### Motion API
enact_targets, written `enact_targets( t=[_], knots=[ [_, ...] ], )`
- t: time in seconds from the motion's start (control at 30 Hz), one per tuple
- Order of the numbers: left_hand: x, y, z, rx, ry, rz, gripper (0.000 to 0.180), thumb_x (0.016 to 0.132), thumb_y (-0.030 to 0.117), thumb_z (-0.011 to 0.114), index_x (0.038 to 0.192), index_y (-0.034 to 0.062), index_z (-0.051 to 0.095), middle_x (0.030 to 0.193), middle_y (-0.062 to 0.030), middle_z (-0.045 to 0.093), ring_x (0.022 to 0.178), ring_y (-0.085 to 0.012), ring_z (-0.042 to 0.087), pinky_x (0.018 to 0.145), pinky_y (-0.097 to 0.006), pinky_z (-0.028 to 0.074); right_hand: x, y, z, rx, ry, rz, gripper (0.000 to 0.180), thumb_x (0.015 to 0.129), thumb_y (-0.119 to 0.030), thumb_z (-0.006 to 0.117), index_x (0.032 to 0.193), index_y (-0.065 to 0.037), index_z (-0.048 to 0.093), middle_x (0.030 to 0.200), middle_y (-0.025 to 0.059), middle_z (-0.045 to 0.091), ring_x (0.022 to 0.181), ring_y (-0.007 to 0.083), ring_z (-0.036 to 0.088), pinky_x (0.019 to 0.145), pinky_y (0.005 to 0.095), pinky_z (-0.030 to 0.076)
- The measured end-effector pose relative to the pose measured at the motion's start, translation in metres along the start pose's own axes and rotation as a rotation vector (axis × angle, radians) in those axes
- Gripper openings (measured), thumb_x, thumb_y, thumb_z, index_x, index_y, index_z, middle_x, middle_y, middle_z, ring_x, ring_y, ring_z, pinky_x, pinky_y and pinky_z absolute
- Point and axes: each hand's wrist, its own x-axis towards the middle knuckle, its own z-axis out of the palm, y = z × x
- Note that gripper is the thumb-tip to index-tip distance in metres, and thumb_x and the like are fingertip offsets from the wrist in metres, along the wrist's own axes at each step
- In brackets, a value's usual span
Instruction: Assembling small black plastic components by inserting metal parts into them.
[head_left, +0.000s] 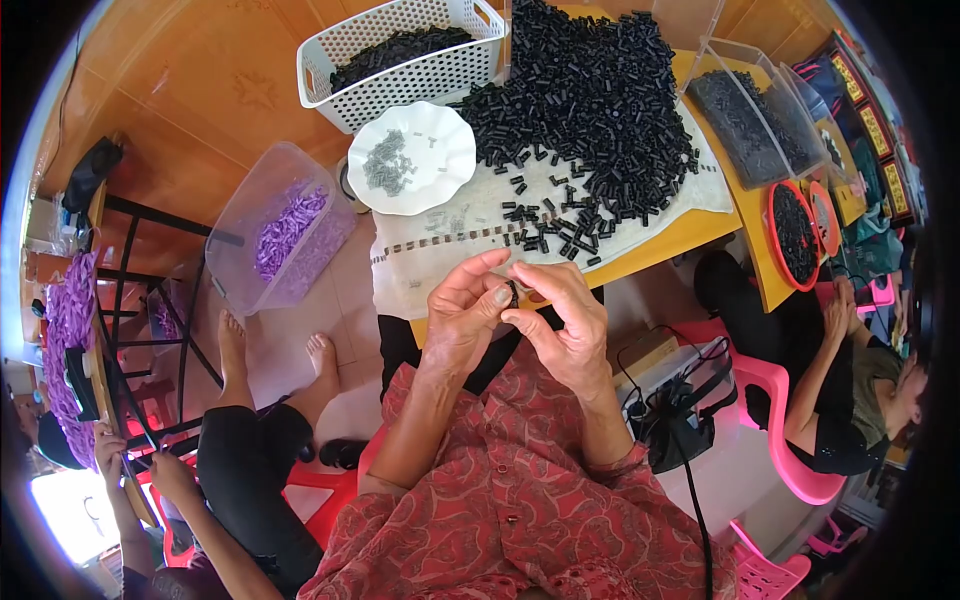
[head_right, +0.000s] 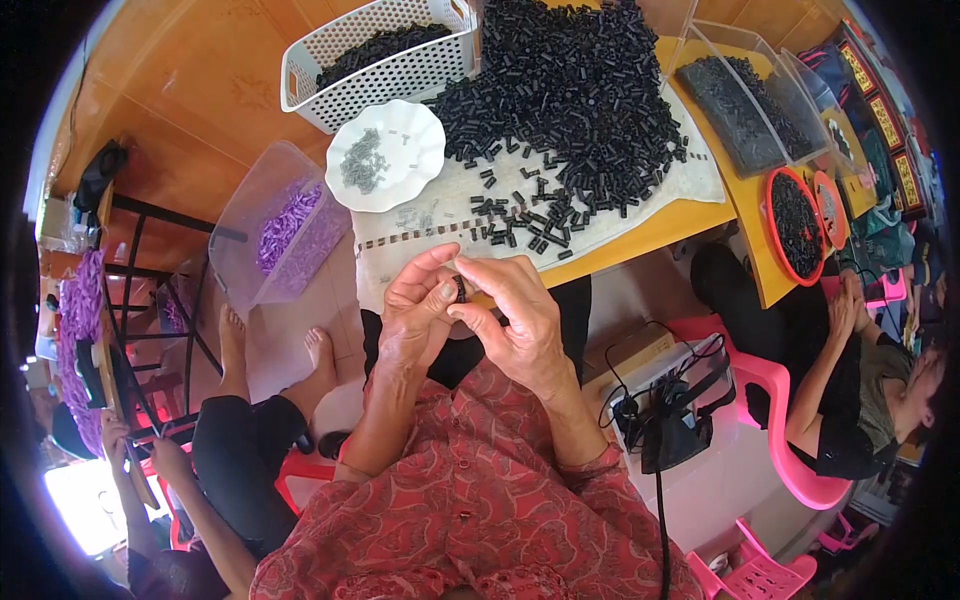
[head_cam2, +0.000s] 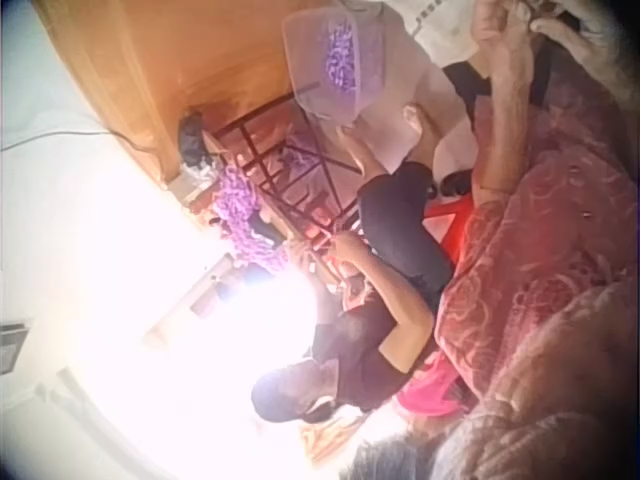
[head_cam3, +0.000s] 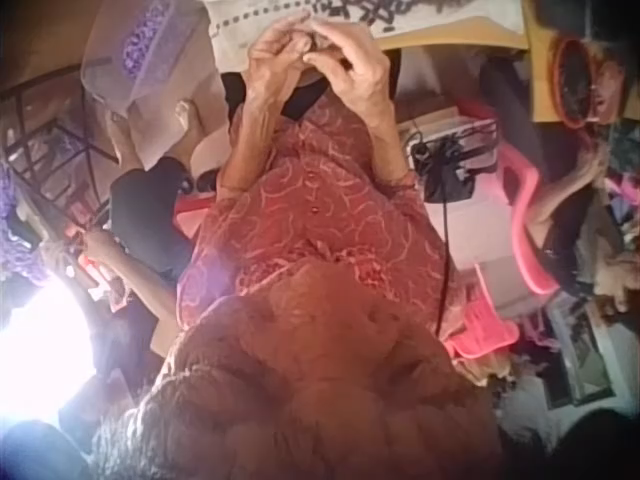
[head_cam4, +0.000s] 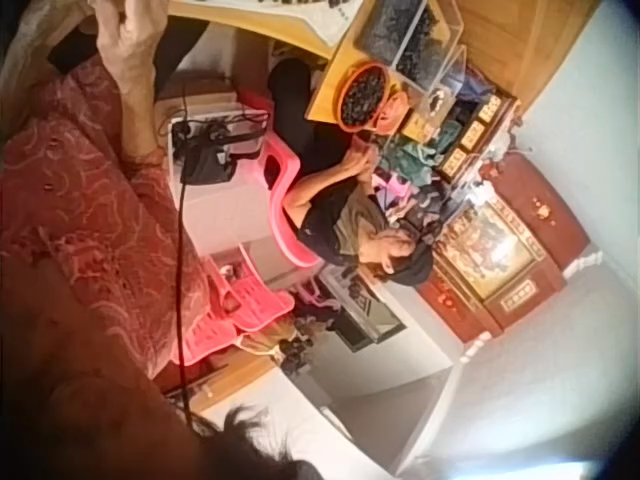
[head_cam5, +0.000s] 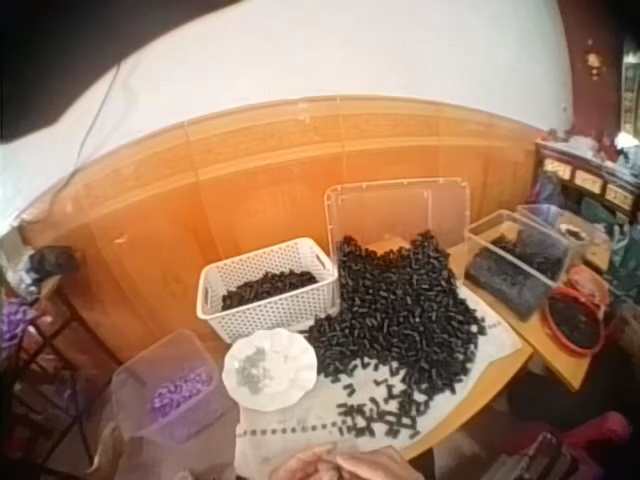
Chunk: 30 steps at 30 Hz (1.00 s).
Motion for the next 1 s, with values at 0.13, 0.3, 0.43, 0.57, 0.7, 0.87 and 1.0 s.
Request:
enact_targets(
  t=[0.13,0.3,0.43,0.57,0.7,0.87,1.0],
  knots=[
    [0.0,0.003,-0.004,0.01,-0.047,-0.009,0.035,0.088,-0.001,0.062,0.122,-0.0021,0.056,0.091,-0.0048,0.064,0.083,-0.0099,0.059,0.075,-0.023,0.049,-0.002,0.003,0.002,0.034,-0.023,0.008,0.041,0.07,-0.003,0.078,0.108,-0.002,0.064,0.096,0.0098,0.066,0.084,0.0229,0.06,0.072,0.0308,0.05],
    [-0.003,0.003,-0.008,-0.04,-0.097,-0.025,0.038,0.087,0.0,0.064,0.123,-0.0016,0.057,0.096,-0.004,0.063,0.088,-0.0113,0.06,0.078,-0.024,0.05,-0.003,0.005,0.001,0.036,-0.011,-0.004,0.037,0.07,-0.004,0.078,0.104,-0.002,0.065,0.092,0.0091,0.067,0.079,0.0207,0.06,0.069,0.0295,0.05],
    [-0.004,0.008,-0.007,0.11,-0.241,0.055,0.051,0.08,0.003,0.072,0.128,-0.0005,0.054,0.098,-0.0025,0.062,0.088,-0.011,0.059,0.08,-0.026,0.05,-0.004,0.006,0.0,0.056,0.014,-0.02,0.035,0.07,-0.004,0.079,0.102,-0.002,0.065,0.09,0.0085,0.067,0.076,0.0191,0.06,0.066,0.0283,0.05],
    [-0.007,0.008,-0.014,0.167,-0.218,0.006,0.054,0.076,0.005,0.076,0.126,0.0,0.056,0.098,-0.0015,0.062,0.085,-0.0095,0.057,0.079,-0.025,0.05,-0.005,0.007,0.001,0.055,0.015,-0.038,0.034,0.07,-0.003,0.079,0.1,-0.002,0.065,0.089,0.0084,0.067,0.076,0.0184,0.061,0.065,0.0275,0.051],
    [-0.009,0.004,-0.014,0.215,-0.18,0.045,0.049,0.077,0.006,0.076,0.123,0.001,0.06,0.097,-0.0006,0.062,0.084,-0.0082,0.056,0.077,-0.023,0.051,-0.008,0.008,0.003,0.083,0.046,-0.027,0.032,0.07,-0.003,0.079,0.098,-0.001,0.065,0.087,0.0087,0.067,0.074,0.0178,0.06,0.063,0.0263,0.051],
    [-0.01,0.001,-0.016,0.215,-0.178,0.073,0.046,0.077,0.005,0.075,0.121,0.002,0.061,0.096,-0.0002,0.063,0.085,-0.0078,0.058,0.078,-0.023,0.051,-0.009,0.007,0.003,0.083,0.058,-0.019,0.03,0.07,-0.002,0.079,0.097,0.0,0.065,0.084,0.0088,0.066,0.073,0.0177,0.061,0.061,0.0262,0.051],
    [-0.01,-0.003,-0.021,0.268,-0.142,0.114,0.043,0.078,0.002,0.074,0.12,0.0024,0.062,0.097,-0.0012,0.063,0.088,-0.0086,0.058,0.081,-0.024,0.051,-0.009,0.007,0.004,0.066,0.059,0.009,0.028,0.071,0.001,0.077,0.096,0.0,0.065,0.083,0.0091,0.065,0.073,0.0179,0.061,0.061,0.0266,0.051]
  ],
)
